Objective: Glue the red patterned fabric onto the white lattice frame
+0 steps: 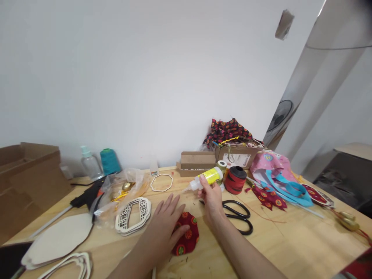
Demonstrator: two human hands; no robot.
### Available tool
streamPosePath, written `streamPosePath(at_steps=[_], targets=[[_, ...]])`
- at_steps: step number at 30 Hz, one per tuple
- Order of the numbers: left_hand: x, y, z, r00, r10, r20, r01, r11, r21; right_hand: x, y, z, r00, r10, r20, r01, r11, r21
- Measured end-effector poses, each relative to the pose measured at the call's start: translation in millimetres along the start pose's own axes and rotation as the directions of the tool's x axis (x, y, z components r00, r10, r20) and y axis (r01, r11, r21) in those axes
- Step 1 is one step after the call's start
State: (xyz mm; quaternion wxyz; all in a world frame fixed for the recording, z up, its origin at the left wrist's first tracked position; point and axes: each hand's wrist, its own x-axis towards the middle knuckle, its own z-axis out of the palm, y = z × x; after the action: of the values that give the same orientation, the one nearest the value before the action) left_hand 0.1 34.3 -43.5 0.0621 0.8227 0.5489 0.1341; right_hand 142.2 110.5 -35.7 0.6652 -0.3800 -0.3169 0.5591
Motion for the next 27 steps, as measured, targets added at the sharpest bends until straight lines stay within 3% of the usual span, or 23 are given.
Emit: streamPosePath(at_steps=[5, 13, 19, 27], targets=[[8.5, 1.5, 5.0, 1.0, -0.002, 0.019, 0.004, 0.996, -0.091, 1.3, -0.4, -0.6, 1.0, -0.011, -0.01, 0.011, 1.0, -0.021], [10.6, -0.1, -2.2, 0.999, 0.02, 0.03, -0.015, 0.986, -0.168, 3.0, -7.5, -2.3, 0.995, -0.09, -0.031, 0.086, 0.99, -0.114], [9.5, -2.9, 1.7, 0.998, 0.057, 0.04, -0.051, 0.987, -0.152, 2.6, -13.3, -1.7, 0.98, -0.194, -0.043, 0.18, 0.958, -0.223], [9.4, -3.2, -2.0, 0.995, 0.101, 0.011, -0.1, 0.99, -0.1, 0.5, -21.3, -3.8, 0.969, -0.245, 0.012, 0.229, 0.889, -0.397]])
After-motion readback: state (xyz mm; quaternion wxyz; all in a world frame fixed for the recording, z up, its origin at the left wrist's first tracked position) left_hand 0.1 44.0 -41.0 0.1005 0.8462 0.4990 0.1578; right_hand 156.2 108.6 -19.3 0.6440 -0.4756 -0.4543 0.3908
